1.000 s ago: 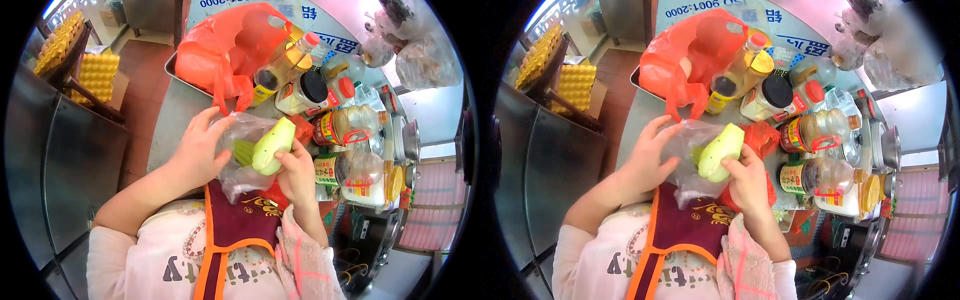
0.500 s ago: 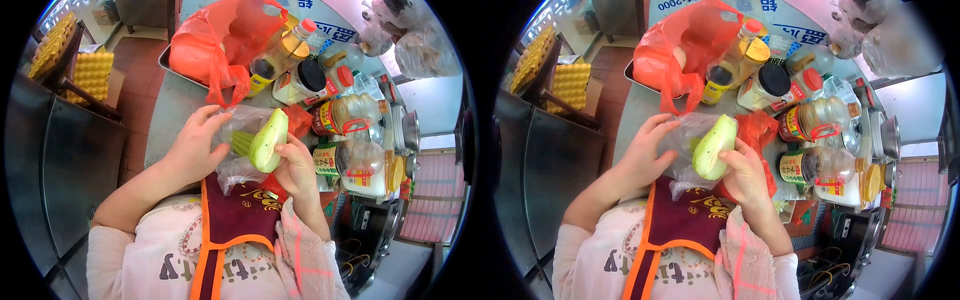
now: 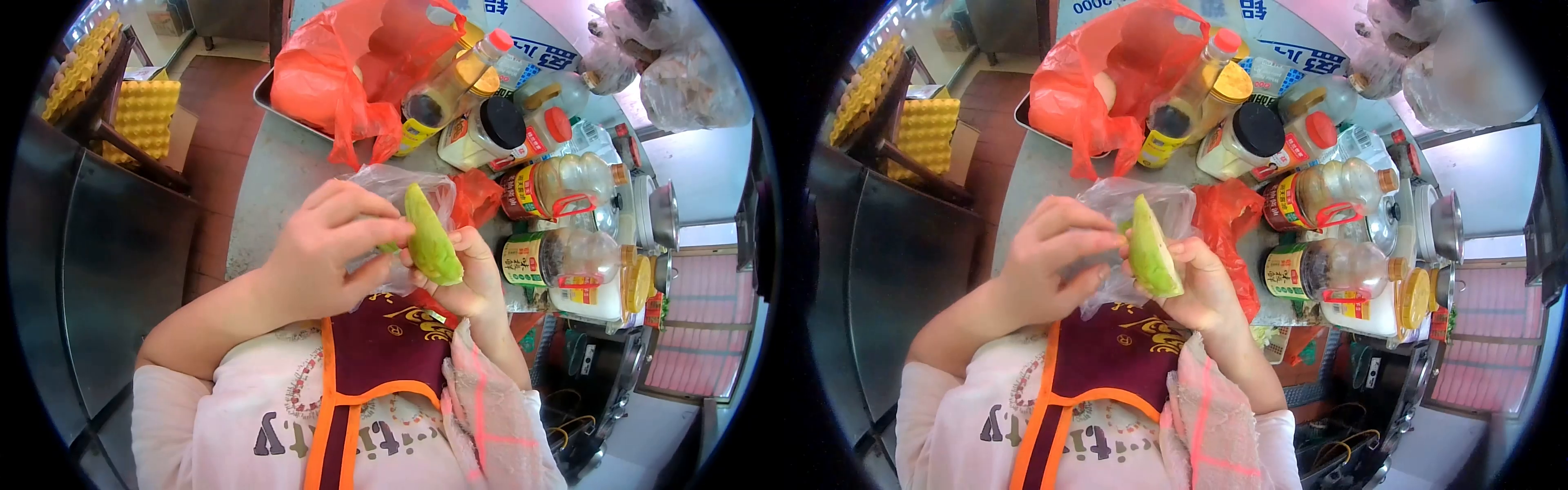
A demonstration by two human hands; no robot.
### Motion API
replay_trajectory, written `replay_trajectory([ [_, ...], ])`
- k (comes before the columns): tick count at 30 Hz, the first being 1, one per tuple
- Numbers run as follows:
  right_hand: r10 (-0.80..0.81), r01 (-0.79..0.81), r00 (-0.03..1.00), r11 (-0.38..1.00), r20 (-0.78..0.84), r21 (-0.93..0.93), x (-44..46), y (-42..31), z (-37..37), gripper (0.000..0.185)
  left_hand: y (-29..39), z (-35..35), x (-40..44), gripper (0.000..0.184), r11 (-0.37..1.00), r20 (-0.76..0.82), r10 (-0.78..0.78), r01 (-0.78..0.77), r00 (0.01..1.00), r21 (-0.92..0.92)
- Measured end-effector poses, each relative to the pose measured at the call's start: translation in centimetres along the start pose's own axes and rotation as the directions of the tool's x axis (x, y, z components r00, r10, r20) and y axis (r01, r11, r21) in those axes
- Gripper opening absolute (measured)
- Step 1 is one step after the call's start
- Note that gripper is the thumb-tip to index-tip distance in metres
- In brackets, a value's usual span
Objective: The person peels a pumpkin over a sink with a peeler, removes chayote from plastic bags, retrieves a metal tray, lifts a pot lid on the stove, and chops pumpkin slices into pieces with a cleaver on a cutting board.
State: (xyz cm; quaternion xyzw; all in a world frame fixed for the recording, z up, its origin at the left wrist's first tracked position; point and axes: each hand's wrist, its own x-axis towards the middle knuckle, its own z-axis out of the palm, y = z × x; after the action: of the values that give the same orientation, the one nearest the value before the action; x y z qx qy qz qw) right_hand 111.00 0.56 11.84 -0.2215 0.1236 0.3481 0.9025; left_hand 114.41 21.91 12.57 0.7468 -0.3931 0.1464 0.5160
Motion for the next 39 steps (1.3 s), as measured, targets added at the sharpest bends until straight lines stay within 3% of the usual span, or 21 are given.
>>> replay_trajectory([
  [9,0.033,-0.033,0.999,0.999,0.028,-0.005,0.5,0.1,-0.3,0.051,-0.1,0.5,-0.1,0.035,0.997,0.008,0.058,-0.058,0.998,-0.042],
  [18,-0.040,0.040,0.986,0.999,-0.164,-0.003,0.4,0.2,0.1,0.039,-0.4,0.5,-0.5,0.037,0.997,0.043,-0.019,0.022,0.999,-0.072],
  [21,-0.067,0.062,0.985,0.997,-0.157,-0.037,0.6,0.2,-0.2,0.038,-0.4,0.6,-0.5,0.036,0.996,0.045,-0.055,0.059,0.997,-0.072],
  [33,-0.220,0.182,0.932,0.971,-0.289,-0.155,0.6,0.4,0.4,0.035,-1.1,0.7,-0.8,0.033,0.991,0.074,-0.111,0.116,0.991,-0.073],
  [39,-0.344,0.266,0.902,0.919,-0.259,-0.292,0.4,0.1,1.1,0.036,-1.7,1.0,-0.9,0.031,0.989,0.066,-0.126,0.131,0.990,-0.069],
])
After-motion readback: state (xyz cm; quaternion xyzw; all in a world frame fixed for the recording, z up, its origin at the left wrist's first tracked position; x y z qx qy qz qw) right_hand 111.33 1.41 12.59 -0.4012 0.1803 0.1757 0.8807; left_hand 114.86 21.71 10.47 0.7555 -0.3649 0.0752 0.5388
